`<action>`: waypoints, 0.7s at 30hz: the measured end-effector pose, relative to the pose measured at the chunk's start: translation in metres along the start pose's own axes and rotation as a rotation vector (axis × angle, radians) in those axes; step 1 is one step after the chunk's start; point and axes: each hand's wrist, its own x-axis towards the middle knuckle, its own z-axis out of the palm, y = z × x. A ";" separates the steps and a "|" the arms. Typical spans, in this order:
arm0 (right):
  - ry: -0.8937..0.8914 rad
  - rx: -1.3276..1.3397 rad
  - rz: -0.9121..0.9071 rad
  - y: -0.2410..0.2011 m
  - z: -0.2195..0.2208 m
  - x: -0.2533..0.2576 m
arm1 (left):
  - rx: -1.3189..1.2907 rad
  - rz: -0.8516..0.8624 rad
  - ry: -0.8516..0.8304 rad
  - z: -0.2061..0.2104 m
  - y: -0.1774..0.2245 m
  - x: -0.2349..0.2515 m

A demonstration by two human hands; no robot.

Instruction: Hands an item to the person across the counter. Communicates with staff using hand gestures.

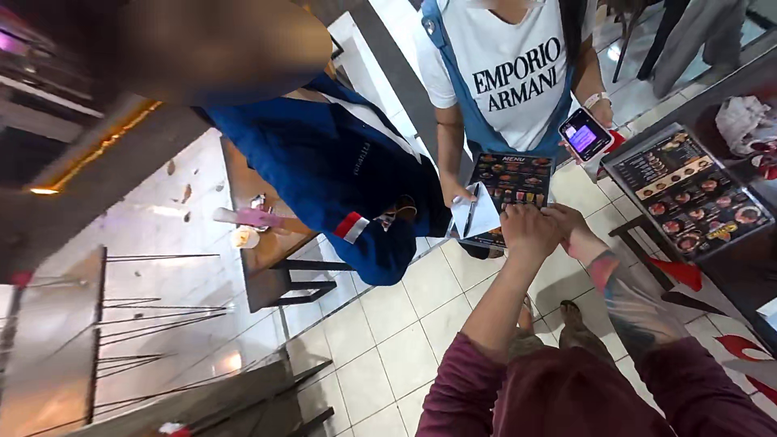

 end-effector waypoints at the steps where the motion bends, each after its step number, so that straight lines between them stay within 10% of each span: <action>1: 0.013 0.030 -0.012 0.002 0.004 0.002 | -0.007 -0.008 0.000 0.000 -0.003 0.002; 21: 0.219 0.298 -0.018 0.023 0.036 -0.024 | -0.287 0.198 -0.104 0.009 -0.059 -0.026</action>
